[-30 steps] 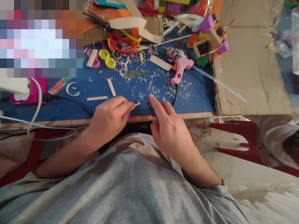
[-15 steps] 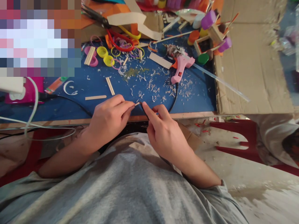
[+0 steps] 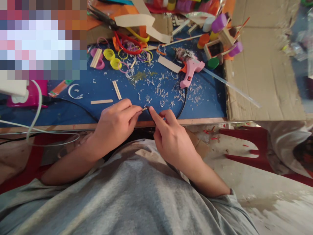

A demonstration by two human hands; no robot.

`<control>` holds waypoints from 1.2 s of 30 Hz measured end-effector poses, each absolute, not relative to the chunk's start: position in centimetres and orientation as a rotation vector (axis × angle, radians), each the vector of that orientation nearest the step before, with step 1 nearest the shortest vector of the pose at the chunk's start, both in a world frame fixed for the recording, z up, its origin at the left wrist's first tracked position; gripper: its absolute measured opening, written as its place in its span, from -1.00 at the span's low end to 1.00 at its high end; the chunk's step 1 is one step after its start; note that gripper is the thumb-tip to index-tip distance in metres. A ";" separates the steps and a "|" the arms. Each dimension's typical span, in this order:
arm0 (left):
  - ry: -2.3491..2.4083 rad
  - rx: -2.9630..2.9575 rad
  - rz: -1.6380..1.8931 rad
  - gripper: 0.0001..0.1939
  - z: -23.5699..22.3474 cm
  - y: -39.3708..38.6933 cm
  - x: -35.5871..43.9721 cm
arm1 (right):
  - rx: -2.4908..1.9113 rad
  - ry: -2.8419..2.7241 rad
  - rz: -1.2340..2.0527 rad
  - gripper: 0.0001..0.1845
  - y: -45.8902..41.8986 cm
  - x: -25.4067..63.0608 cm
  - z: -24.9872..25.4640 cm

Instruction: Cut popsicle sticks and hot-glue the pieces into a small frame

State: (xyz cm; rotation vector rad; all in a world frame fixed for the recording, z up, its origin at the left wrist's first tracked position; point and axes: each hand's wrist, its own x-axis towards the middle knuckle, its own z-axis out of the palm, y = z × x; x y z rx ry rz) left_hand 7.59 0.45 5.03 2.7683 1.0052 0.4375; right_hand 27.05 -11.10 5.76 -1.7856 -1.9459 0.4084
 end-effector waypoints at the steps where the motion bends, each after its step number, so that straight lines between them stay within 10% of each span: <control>1: 1.007 2.765 0.436 -0.72 5.0 0.5 7.6 | -1.790 -1.945 0.407 -0.35 -11.1 27.0 5.7; 36: 0.971 2.745 0.442 -0.70 4.7 0.8 8.2 | -1.760 -1.885 0.484 -0.34 -10.2 27.5 5.3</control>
